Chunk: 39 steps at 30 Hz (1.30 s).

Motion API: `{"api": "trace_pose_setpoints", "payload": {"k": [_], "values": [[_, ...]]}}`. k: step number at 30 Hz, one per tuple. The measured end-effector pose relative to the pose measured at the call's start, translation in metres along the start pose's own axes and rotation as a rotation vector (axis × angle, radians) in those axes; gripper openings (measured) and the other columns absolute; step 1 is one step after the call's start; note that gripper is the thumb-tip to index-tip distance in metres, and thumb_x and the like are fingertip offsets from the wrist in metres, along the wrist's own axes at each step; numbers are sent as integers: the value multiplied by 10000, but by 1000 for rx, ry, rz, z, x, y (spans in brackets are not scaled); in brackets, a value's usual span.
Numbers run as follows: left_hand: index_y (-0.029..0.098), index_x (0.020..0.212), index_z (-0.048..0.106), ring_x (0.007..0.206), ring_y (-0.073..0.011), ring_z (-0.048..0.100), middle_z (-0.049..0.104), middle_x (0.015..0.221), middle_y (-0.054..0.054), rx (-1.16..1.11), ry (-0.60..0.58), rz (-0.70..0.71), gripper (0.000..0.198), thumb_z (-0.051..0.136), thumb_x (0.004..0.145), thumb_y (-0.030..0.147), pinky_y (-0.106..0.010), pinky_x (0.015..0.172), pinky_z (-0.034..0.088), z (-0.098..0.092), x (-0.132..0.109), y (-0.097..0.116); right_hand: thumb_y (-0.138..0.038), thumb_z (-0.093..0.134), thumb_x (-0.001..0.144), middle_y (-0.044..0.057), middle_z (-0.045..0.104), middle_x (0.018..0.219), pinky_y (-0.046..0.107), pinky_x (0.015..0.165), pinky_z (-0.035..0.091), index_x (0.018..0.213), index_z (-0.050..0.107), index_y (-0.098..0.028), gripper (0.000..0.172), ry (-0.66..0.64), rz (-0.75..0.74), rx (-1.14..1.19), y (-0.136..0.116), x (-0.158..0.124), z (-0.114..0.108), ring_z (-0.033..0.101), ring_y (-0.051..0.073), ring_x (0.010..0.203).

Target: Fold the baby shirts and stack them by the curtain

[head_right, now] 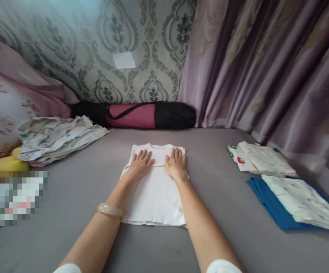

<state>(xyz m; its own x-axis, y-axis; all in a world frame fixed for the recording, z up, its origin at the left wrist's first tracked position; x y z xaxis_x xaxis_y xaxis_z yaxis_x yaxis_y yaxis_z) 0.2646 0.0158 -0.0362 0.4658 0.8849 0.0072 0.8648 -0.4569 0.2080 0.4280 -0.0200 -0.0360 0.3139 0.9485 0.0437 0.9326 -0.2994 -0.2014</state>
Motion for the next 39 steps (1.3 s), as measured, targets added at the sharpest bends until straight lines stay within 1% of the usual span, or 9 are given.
{"api": "trace_pose_setpoints", "payload": {"k": [2,7,13,17,22,23,27,33,39], "values": [[144,1473,348,1458,-307,189,272,1562,-148,-12,14,1,612,223,981,487,-519,1161,169,-6,0,1,-365,176,983,184,235,1566,501,1155,147,1482,288,-1,627,3,5,14,-1,-1,-5,180,292,1451],[178,1482,338,1477,-263,123,220,1585,-114,27,285,-83,574,218,987,440,-489,1189,94,-32,-1,-7,-370,150,993,115,162,1597,483,1175,39,1520,233,-90,602,97,-205,19,-31,-8,-22,101,237,1474],[94,1455,357,1456,-319,188,289,1543,-199,-12,86,-196,623,226,975,468,-538,1162,137,-5,1,-28,-381,189,990,106,219,1581,529,1163,82,1503,292,-95,597,-71,-248,15,-41,-9,3,161,270,1460],[81,1448,362,1457,-323,180,276,1548,-201,-34,55,-207,623,239,974,466,-529,1155,169,-7,1,-28,-372,196,990,115,216,1581,534,1163,83,1495,305,-80,594,-61,-249,5,-42,-10,2,165,273,1459],[102,1476,328,1479,-278,106,205,1582,-153,12,432,-184,593,205,987,413,-495,1188,94,-48,-8,-19,-375,181,996,72,164,1599,503,1175,6,1521,253,-142,580,28,-437,28,-70,-22,-12,80,224,1478],[111,1480,324,1478,-272,115,219,1580,-143,17,455,-183,585,200,988,401,-489,1191,99,-49,-9,-19,-375,181,996,60,163,1601,496,1177,9,1526,243,-158,576,14,-478,35,-76,-26,-10,76,216,1479],[113,1472,348,1462,-295,184,306,1549,-148,13,330,-210,574,211,985,383,-500,1184,132,-33,-5,-25,-372,181,994,39,195,1595,491,1177,31,1522,263,-187,565,-83,-543,54,-88,-33,6,115,216,1473],[113,1452,380,1451,-319,208,284,1555,-164,1,156,-253,586,214,986,427,-534,1166,145,-10,-1,-36,-394,177,990,23,203,1594,492,1176,33,1525,255,-206,572,-148,-534,82,-86,-32,14,115,213,1472],[126,1436,396,1437,-330,239,299,1547,-176,34,152,-245,572,192,986,414,-551,1137,198,-4,-2,-36,-392,195,985,22,180,1598,498,1176,12,1526,247,-196,579,-182,-519,107,-87,-31,12,91,210,1476]]}}
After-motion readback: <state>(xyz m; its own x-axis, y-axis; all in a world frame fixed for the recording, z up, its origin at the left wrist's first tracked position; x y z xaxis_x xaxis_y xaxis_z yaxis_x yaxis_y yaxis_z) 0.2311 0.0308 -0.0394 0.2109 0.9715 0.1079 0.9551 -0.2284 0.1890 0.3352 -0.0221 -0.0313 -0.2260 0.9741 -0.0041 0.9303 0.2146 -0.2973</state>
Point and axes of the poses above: each hand's wrist, its own x-axis towards the middle knuckle, its own z-axis out of the palm, y = z × x, the point moved 8 cm from there along x, towards the middle knuckle
